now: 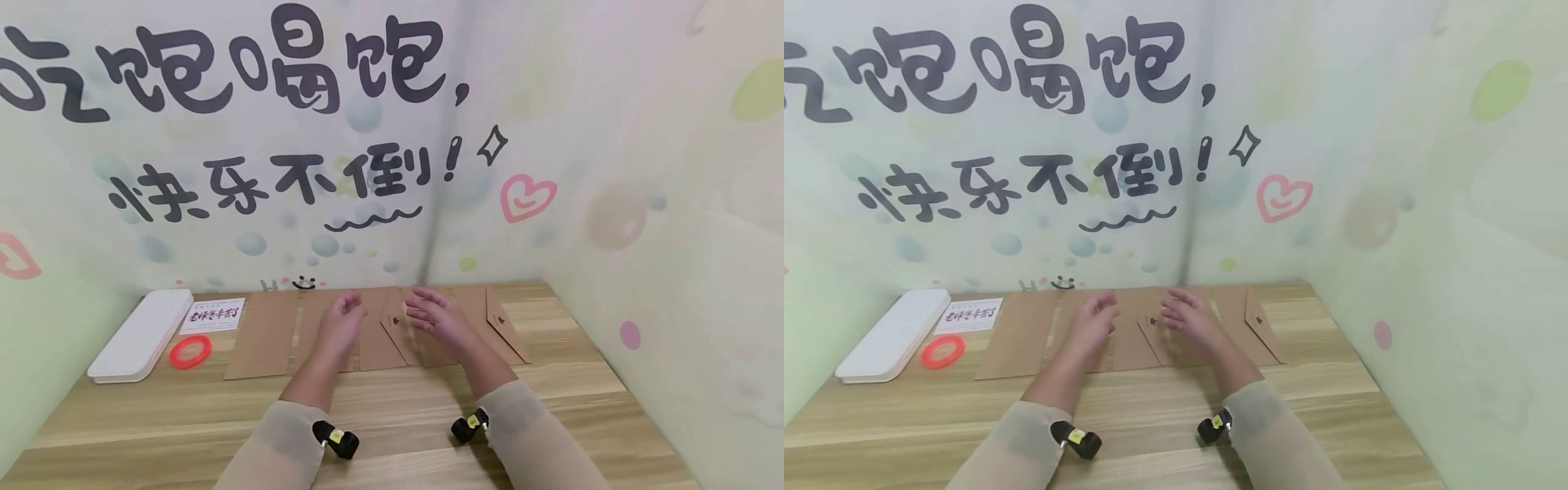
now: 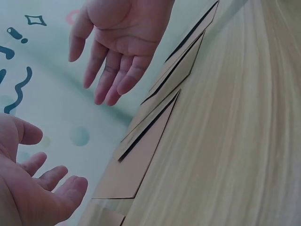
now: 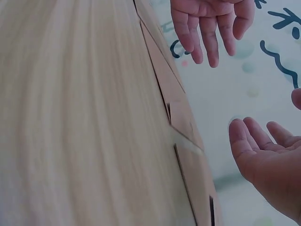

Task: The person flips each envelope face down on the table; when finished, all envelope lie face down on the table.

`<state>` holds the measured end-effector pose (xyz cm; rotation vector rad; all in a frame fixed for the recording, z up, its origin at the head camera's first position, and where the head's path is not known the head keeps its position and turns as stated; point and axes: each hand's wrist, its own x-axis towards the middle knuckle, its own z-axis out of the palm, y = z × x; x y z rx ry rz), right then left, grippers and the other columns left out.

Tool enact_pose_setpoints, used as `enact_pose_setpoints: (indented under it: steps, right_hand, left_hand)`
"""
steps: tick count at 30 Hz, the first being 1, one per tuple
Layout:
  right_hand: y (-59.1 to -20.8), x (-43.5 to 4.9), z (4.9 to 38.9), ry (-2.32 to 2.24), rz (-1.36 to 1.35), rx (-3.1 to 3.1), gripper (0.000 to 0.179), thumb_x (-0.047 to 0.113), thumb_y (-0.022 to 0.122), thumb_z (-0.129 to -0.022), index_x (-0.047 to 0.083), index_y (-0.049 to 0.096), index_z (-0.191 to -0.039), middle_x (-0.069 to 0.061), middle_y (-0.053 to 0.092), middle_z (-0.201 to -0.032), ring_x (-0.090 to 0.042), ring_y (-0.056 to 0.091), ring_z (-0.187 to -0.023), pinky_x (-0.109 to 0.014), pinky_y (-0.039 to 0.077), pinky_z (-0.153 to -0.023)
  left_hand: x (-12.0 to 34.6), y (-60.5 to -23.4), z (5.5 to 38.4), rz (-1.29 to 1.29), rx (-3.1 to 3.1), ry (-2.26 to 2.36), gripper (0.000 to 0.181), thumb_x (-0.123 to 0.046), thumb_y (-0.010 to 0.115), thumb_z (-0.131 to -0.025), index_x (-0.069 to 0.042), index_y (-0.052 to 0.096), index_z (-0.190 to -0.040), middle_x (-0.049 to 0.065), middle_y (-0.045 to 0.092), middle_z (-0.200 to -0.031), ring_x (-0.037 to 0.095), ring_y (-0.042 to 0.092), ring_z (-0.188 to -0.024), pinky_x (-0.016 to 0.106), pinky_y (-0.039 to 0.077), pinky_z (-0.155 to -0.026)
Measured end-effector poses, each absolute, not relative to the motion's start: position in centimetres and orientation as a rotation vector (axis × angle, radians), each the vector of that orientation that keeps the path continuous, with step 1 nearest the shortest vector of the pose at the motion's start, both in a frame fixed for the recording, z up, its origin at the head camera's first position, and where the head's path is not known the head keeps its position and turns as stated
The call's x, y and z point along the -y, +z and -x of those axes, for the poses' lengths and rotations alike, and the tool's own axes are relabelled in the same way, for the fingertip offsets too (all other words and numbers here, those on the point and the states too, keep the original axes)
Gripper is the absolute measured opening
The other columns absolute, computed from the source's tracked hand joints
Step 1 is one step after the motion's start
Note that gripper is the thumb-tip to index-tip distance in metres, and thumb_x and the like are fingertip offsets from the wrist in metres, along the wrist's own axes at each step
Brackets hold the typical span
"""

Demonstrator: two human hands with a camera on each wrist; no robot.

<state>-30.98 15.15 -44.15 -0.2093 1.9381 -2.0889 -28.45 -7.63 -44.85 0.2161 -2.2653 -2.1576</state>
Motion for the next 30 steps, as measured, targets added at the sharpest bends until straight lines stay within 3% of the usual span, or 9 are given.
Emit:
enact_pose_setpoints:
  steps: [8, 14, 30]
  right_hand:
    - [-45.5, -16.2, 31.2, -2.066, 0.155, -1.892, 0.063, 0.021, 0.051, -0.112, -0.005, 0.029, -0.165, -0.031, 0.039, -0.167, -0.047, 0.042, -0.155, -0.052, 0.040, -0.128]
    - [-45.9, -16.1, 31.1, -2.065, 0.136, -1.798, 0.064, 0.020, 0.049, -0.112, -0.007, 0.024, -0.165, -0.035, 0.033, -0.168, -0.051, 0.041, -0.154, -0.056, 0.036, -0.129]
    - [-45.9, -16.1, 30.9, -2.086, 0.101, -1.752, 0.063, 0.021, 0.051, -0.111, -0.004, 0.029, -0.164, -0.031, 0.032, -0.170, -0.052, 0.043, -0.153, -0.055, 0.039, -0.128]
  left_hand:
    - [7.5, -45.8, 28.3, -0.222, 2.368, -2.095, 0.057, -0.024, 0.060, -0.102, -0.012, 0.051, -0.157, 0.013, 0.048, -0.167, 0.036, 0.041, -0.158, 0.056, 0.039, -0.128]
    - [7.9, -46.4, 28.3, -0.198, 2.498, -2.018, 0.058, -0.029, 0.060, -0.103, -0.012, 0.049, -0.158, 0.014, 0.046, -0.169, 0.036, 0.041, -0.159, 0.056, 0.039, -0.128]
    - [7.7, -46.5, 28.0, -0.097, 2.563, -1.989, 0.058, -0.029, 0.062, -0.102, -0.014, 0.052, -0.157, 0.012, 0.047, -0.168, 0.035, 0.041, -0.159, 0.055, 0.033, -0.131]
